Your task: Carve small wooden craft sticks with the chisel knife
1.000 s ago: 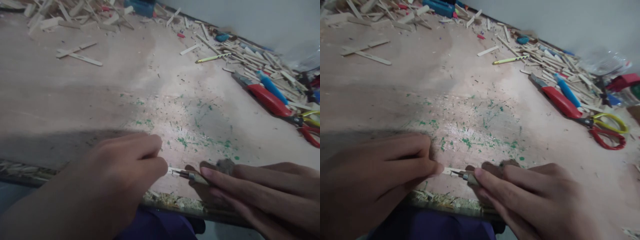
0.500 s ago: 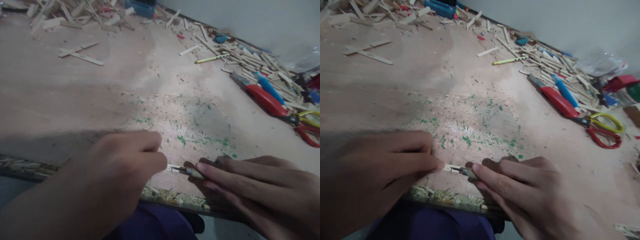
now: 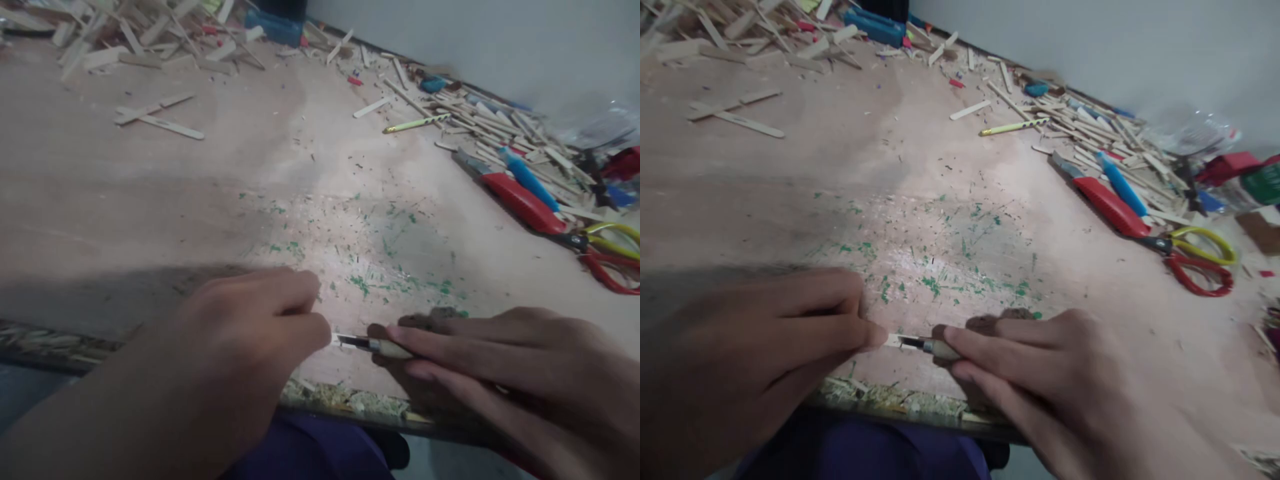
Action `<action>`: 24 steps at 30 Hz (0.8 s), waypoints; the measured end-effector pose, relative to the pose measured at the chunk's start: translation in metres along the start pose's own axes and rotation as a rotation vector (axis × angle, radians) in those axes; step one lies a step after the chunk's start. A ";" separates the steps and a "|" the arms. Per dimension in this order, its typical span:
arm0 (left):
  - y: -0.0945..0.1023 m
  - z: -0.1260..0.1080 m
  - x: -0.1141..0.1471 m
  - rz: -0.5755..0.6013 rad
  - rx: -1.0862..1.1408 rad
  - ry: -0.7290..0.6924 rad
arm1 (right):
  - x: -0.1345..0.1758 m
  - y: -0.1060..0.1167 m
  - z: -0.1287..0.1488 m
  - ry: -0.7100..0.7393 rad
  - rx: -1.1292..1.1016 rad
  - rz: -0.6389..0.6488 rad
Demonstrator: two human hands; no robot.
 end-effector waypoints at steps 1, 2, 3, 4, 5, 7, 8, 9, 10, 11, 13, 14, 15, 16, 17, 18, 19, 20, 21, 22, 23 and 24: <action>0.001 -0.001 0.000 -0.005 -0.005 -0.002 | 0.003 -0.002 0.003 0.024 0.040 0.007; 0.001 -0.001 0.000 -0.008 -0.008 -0.003 | 0.006 -0.004 0.007 0.045 0.065 0.011; 0.001 -0.002 0.000 -0.007 -0.008 -0.004 | 0.008 -0.006 0.009 0.060 0.070 0.011; 0.001 -0.002 0.000 -0.010 -0.010 -0.007 | 0.010 -0.006 0.011 0.068 0.056 0.006; 0.000 -0.002 0.001 -0.005 -0.009 -0.003 | 0.011 -0.007 0.011 0.067 0.035 -0.001; -0.002 -0.001 0.002 0.005 -0.004 0.003 | 0.012 -0.006 0.009 0.035 0.002 -0.019; -0.002 0.000 0.003 0.006 -0.004 0.005 | 0.010 -0.005 0.007 0.010 -0.007 -0.020; -0.002 0.000 0.004 0.004 -0.002 0.009 | 0.009 -0.005 0.005 -0.011 -0.018 -0.016; -0.003 0.001 0.004 0.006 -0.001 0.010 | 0.006 -0.004 0.002 -0.034 -0.033 -0.015; -0.003 0.002 0.005 0.008 0.001 0.016 | 0.004 -0.003 0.000 -0.051 -0.056 -0.014; -0.004 0.004 0.006 0.013 0.002 0.019 | -0.002 0.000 -0.004 -0.089 -0.114 -0.011; -0.004 0.005 0.006 0.023 0.005 0.015 | -0.004 0.003 -0.006 -0.101 -0.138 -0.017; -0.005 0.005 0.006 0.031 0.006 0.009 | -0.006 0.006 -0.007 -0.106 -0.157 -0.025; -0.004 0.005 0.006 0.032 0.005 -0.001 | -0.008 0.008 -0.008 -0.105 -0.171 -0.029; -0.003 0.005 0.006 0.032 0.004 -0.013 | -0.009 0.010 -0.008 -0.100 -0.178 -0.025; -0.003 0.005 0.005 0.031 0.002 -0.019 | -0.010 0.011 -0.009 -0.095 -0.177 -0.026; -0.002 0.004 0.005 0.025 0.000 -0.024 | -0.010 0.012 -0.010 -0.089 -0.169 -0.027; -0.001 0.004 0.006 0.018 -0.004 -0.025 | -0.009 0.012 -0.010 -0.082 -0.152 -0.028; -0.002 0.004 0.006 0.019 -0.004 -0.031 | -0.007 0.012 -0.010 -0.075 -0.131 -0.031; -0.003 0.004 0.006 0.021 -0.002 -0.031 | -0.005 0.012 -0.011 -0.075 -0.114 -0.044; -0.003 0.005 0.007 0.022 0.002 -0.023 | -0.001 0.012 -0.013 -0.078 -0.106 -0.071; -0.005 0.006 0.008 0.026 0.004 -0.021 | 0.003 0.012 -0.015 -0.089 -0.107 -0.104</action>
Point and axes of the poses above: each hand's wrist, its own x-axis away from the middle knuckle, its own y-axis out of the back of the hand, z = x × y, the point moved 9 cm from there along -x, towards the middle knuckle, and after that the axes turned 14 degrees about z, right-handed, at the moved point
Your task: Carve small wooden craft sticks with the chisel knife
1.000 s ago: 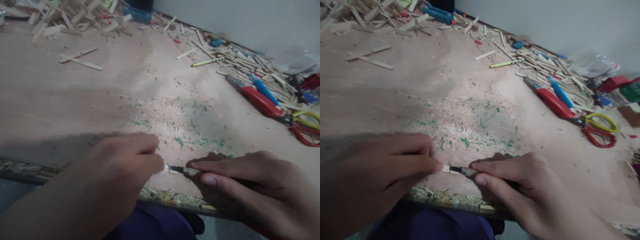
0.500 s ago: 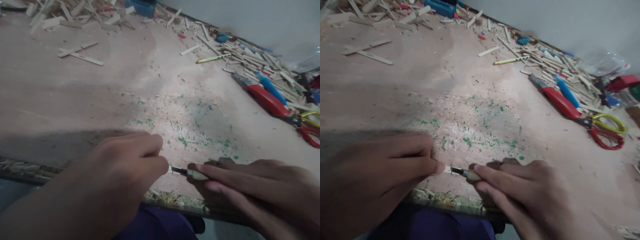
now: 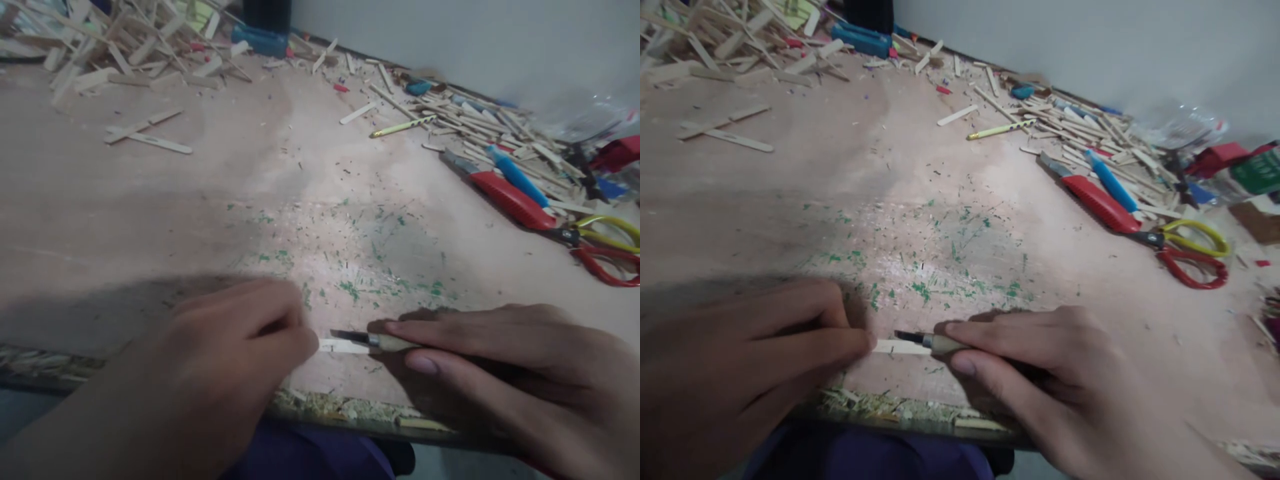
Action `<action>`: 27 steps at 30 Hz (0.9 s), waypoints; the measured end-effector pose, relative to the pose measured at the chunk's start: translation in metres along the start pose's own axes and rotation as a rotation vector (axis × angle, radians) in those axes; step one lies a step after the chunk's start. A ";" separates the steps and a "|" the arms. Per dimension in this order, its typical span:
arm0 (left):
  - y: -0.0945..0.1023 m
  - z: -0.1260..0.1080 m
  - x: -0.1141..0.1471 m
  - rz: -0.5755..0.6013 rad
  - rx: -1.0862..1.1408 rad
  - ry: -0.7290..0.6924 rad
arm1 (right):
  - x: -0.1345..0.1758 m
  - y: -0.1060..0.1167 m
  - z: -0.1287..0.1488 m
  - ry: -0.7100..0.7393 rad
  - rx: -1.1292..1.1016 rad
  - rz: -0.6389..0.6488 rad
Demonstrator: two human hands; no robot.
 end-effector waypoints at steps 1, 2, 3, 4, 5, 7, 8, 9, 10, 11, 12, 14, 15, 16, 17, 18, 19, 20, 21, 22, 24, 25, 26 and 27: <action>-0.001 0.001 0.001 0.003 -0.003 -0.003 | 0.004 0.002 -0.003 -0.010 -0.004 -0.036; -0.002 0.002 0.001 0.003 -0.018 -0.006 | 0.009 0.003 -0.006 -0.021 -0.008 -0.068; -0.002 0.002 0.001 0.006 -0.044 -0.016 | 0.013 0.005 -0.008 -0.028 -0.002 -0.092; -0.002 0.003 0.001 0.007 -0.084 -0.018 | 0.016 0.006 -0.009 -0.030 0.013 -0.106; -0.002 0.003 0.000 0.011 -0.127 -0.023 | 0.018 0.007 -0.010 -0.028 0.034 -0.104; -0.001 0.005 -0.003 0.026 -0.195 -0.001 | 0.020 0.011 -0.010 -0.016 0.074 -0.105; 0.000 0.007 -0.004 0.032 -0.211 0.019 | 0.020 0.012 -0.010 -0.005 0.091 -0.092; 0.001 0.008 -0.004 0.025 -0.215 0.042 | 0.019 0.012 -0.010 0.008 0.109 -0.075; 0.004 0.009 -0.004 0.002 -0.216 0.064 | 0.018 0.014 -0.010 0.016 0.124 -0.073; 0.007 0.009 -0.002 -0.029 -0.216 0.082 | 0.016 0.015 -0.010 0.018 0.134 -0.070; 0.011 0.009 0.000 -0.067 -0.215 0.099 | 0.013 0.016 -0.010 0.017 0.135 -0.070; 0.015 0.008 0.004 -0.119 -0.207 0.116 | 0.008 0.018 -0.012 0.012 0.105 -0.058; 0.016 0.008 0.007 -0.130 -0.204 0.123 | 0.004 0.018 -0.012 0.015 0.084 -0.040; 0.016 0.008 0.008 -0.128 -0.202 0.127 | 0.000 0.017 -0.011 0.024 0.072 -0.004; 0.015 0.009 0.009 -0.108 -0.200 0.133 | -0.003 0.017 -0.009 0.033 0.075 0.027; 0.013 0.008 0.009 -0.086 -0.197 0.126 | -0.005 0.018 -0.008 0.037 0.092 0.037; 0.011 0.008 0.008 -0.059 -0.189 0.116 | -0.006 0.019 -0.006 0.037 0.122 0.046; 0.009 0.008 0.007 -0.038 -0.177 0.107 | -0.006 0.020 -0.005 0.038 0.156 0.043; 0.009 0.008 0.006 -0.033 -0.163 0.094 | -0.005 0.021 -0.005 0.035 0.189 0.037; 0.008 0.009 0.004 -0.031 -0.152 0.093 | -0.003 0.022 -0.004 0.036 0.215 0.032; 0.009 0.010 0.003 -0.060 -0.142 0.089 | 0.002 0.020 -0.004 0.047 0.242 0.050; 0.008 0.012 0.002 -0.060 -0.135 0.092 | 0.003 0.018 -0.004 0.056 0.248 0.068; 0.007 0.012 0.002 -0.055 -0.126 0.084 | 0.003 0.016 -0.003 0.066 0.249 0.087; 0.005 0.012 0.002 -0.046 -0.116 0.077 | 0.002 0.015 -0.002 0.075 0.247 0.104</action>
Point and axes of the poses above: each hand's wrist, its own x-axis away from the middle knuckle, its own y-axis out of the back of the hand, z = x × y, the point moved 9 cm from there along -x, towards the middle knuckle, and after that the axes turned 14 degrees about z, right-handed, at the moved point
